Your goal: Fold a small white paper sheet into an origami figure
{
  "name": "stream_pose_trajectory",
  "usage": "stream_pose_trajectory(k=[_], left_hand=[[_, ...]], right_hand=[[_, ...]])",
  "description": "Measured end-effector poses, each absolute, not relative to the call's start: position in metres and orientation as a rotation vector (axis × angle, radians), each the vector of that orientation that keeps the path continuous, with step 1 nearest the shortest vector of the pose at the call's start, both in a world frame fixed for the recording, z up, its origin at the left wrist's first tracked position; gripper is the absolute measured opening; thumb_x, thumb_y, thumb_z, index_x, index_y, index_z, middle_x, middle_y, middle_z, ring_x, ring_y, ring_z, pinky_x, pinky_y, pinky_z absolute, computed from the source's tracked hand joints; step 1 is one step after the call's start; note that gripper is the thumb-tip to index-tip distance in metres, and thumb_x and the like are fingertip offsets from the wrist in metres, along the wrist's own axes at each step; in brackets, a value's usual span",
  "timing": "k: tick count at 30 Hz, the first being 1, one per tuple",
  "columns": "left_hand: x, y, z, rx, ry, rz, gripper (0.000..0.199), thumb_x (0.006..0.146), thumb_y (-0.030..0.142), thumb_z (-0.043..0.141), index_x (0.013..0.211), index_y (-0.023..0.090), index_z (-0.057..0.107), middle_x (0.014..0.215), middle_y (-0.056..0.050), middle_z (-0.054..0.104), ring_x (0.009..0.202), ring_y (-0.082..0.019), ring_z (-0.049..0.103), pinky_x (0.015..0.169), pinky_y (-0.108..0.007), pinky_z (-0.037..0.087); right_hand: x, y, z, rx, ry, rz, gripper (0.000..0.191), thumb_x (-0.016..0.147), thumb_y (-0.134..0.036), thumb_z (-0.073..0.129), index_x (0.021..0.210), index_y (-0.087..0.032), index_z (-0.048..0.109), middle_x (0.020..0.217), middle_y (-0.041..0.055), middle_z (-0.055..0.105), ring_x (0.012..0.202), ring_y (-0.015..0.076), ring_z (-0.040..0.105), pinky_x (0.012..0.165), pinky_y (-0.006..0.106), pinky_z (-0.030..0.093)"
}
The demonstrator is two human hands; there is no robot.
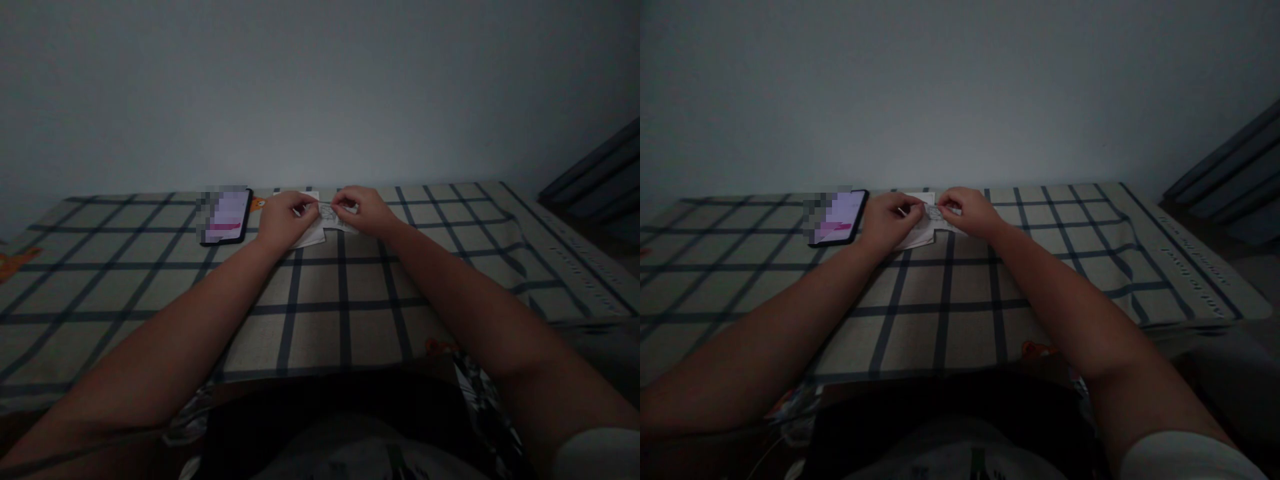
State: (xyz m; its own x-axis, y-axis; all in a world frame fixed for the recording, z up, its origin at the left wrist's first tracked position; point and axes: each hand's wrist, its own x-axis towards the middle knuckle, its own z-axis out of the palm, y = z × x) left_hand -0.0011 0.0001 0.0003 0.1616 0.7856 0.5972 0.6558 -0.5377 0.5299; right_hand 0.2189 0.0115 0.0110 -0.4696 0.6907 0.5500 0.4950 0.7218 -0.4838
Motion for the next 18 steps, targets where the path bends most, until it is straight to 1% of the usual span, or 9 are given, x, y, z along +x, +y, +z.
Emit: stream_pose_trajectory(k=[4, 10, 14, 18], left_hand=[[-0.005, 0.007, 0.000, 2.169, 1.479, 1.370, 0.027, 0.084, 0.040, 0.065, 0.089, 0.019, 0.082, 0.087, -0.007, 0.080, 0.077, -0.020, 0.067, 0.078, -0.032, 0.051], [-0.009, 0.015, -0.003, 1.994, 1.452, 1.481, 0.028, 0.085, 0.041, 0.065, 0.093, 0.018, 0.080, 0.083, -0.005, 0.077, 0.076, -0.018, 0.067, 0.074, -0.029, 0.051], [-0.007, 0.016, -0.002, 1.820, 1.315, 1.538, 0.030, 0.087, 0.044, 0.065, 0.096, 0.018, 0.078, 0.086, -0.006, 0.077, 0.073, -0.016, 0.067, 0.070, -0.027, 0.053], [-0.003, 0.011, -0.003, 1.881, 1.163, 1.352, 0.043, 0.089, 0.059, 0.064, 0.096, 0.018, 0.077, 0.084, -0.005, 0.076, 0.074, -0.017, 0.068, 0.067, -0.027, 0.052]], right_hand=[[0.224, 0.015, 0.011, -0.942, -2.138, 0.316, 0.019, 0.087, -0.032, 0.059, 0.088, -0.018, 0.071, 0.090, 0.0084, 0.073, 0.083, 0.0209, 0.059, 0.082, 0.035, 0.046], [0.226, 0.018, 0.010, -0.982, -2.024, 0.393, 0.016, 0.086, -0.030, 0.063, 0.089, -0.018, 0.072, 0.089, 0.0079, 0.072, 0.083, 0.0206, 0.060, 0.082, 0.036, 0.049], [0.224, 0.023, 0.005, -1.020, -1.823, 0.576, 0.017, 0.087, -0.034, 0.066, 0.092, -0.018, 0.071, 0.088, 0.0070, 0.071, 0.079, 0.0194, 0.061, 0.073, 0.034, 0.050], [0.219, 0.028, -0.001, -1.015, -1.727, 0.783, 0.022, 0.087, -0.041, 0.069, 0.094, -0.020, 0.067, 0.087, 0.0058, 0.070, 0.077, 0.0187, 0.064, 0.065, 0.031, 0.050]])
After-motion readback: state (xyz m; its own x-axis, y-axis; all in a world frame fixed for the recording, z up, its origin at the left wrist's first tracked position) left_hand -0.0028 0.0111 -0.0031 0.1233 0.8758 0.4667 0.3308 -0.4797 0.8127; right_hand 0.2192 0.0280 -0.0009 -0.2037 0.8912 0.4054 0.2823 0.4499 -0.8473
